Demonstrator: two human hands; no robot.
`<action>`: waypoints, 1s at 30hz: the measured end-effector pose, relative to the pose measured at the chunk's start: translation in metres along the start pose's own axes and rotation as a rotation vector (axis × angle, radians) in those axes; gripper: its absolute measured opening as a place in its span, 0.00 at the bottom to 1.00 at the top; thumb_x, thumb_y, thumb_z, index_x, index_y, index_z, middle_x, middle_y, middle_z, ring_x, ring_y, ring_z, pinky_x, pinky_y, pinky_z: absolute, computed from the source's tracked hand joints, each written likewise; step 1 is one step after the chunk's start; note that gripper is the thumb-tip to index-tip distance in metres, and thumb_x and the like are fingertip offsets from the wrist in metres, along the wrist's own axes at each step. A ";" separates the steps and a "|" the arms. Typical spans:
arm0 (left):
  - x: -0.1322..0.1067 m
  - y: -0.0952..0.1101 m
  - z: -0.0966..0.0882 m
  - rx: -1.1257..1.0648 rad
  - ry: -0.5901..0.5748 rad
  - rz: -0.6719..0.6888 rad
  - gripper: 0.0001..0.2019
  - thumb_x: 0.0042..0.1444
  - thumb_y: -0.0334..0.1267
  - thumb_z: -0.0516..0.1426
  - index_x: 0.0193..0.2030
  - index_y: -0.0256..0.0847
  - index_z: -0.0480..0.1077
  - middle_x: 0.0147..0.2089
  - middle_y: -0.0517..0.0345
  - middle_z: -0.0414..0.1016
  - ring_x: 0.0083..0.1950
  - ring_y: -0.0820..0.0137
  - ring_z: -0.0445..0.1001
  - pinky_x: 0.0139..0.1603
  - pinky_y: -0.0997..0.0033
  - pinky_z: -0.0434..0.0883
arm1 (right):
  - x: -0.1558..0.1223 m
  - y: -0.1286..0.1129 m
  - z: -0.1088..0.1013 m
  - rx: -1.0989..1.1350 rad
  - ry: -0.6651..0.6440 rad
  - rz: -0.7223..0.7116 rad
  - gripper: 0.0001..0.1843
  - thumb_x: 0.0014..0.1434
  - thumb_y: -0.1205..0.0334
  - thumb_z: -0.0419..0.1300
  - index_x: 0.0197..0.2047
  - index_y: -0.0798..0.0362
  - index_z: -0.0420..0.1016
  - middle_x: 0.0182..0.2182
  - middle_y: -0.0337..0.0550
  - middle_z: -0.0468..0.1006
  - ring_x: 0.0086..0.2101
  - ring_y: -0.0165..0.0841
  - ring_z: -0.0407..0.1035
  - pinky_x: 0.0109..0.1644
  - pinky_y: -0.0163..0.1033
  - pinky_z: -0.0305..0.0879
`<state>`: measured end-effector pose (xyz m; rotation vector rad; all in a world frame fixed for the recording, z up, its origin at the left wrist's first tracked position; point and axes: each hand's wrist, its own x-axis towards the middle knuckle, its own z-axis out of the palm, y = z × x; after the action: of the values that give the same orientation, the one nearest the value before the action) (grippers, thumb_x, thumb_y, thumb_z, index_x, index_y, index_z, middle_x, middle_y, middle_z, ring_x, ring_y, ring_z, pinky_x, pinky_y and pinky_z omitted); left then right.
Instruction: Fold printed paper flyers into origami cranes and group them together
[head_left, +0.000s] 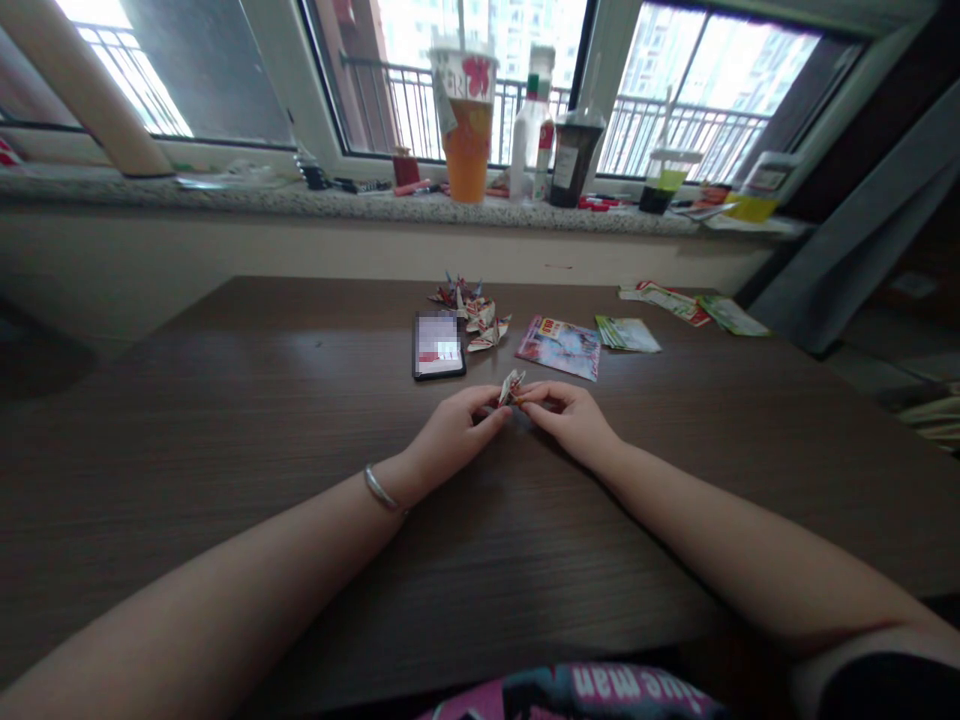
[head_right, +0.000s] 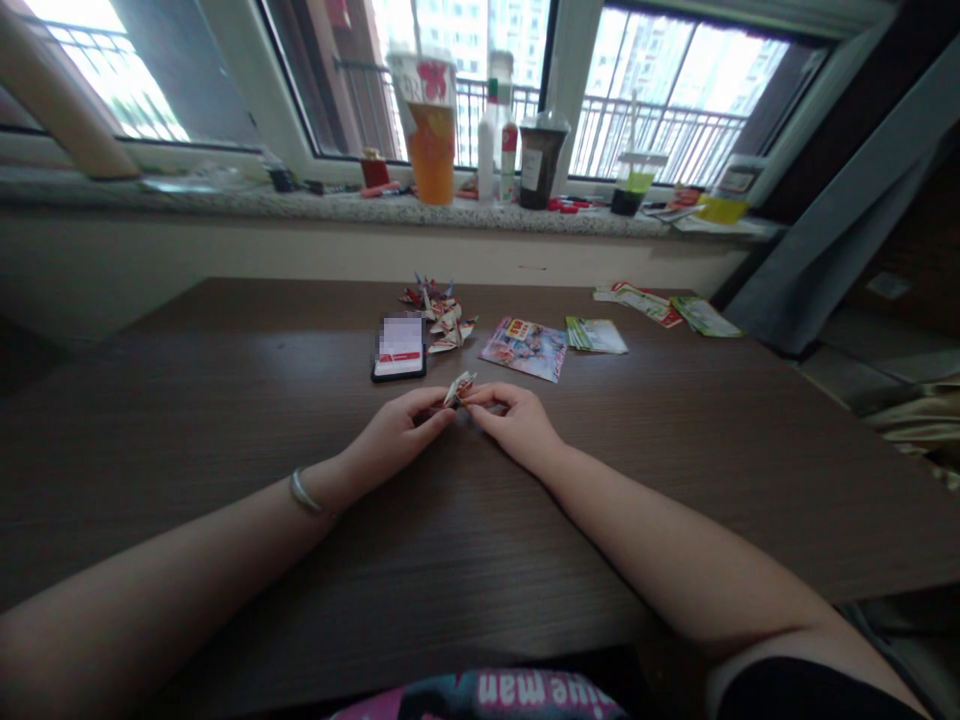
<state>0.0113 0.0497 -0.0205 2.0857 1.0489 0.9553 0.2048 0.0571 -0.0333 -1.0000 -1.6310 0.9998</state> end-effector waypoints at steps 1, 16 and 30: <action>0.000 0.000 0.000 0.007 -0.004 0.000 0.14 0.61 0.40 0.54 0.51 0.39 0.72 0.52 0.50 0.75 0.51 0.62 0.73 0.53 0.59 0.69 | 0.000 0.000 0.000 0.002 0.006 0.010 0.05 0.51 0.61 0.63 0.32 0.52 0.79 0.40 0.46 0.81 0.43 0.37 0.74 0.52 0.48 0.67; 0.001 -0.007 0.001 0.027 0.050 0.013 0.16 0.64 0.40 0.49 0.49 0.37 0.74 0.50 0.52 0.78 0.51 0.65 0.74 0.55 0.64 0.68 | 0.003 0.000 -0.001 0.087 0.033 0.110 0.07 0.47 0.58 0.66 0.30 0.51 0.80 0.35 0.43 0.82 0.38 0.35 0.75 0.48 0.45 0.69; 0.005 -0.011 -0.004 -0.148 0.100 -0.226 0.15 0.60 0.46 0.52 0.35 0.37 0.72 0.31 0.60 0.72 0.34 0.70 0.68 0.37 0.72 0.64 | 0.003 -0.007 0.000 0.335 0.068 0.303 0.08 0.43 0.58 0.68 0.24 0.52 0.75 0.31 0.40 0.82 0.32 0.30 0.71 0.32 0.33 0.64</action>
<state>0.0057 0.0598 -0.0249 1.7730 1.1983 0.9979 0.2034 0.0577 -0.0261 -1.0529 -1.2238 1.3744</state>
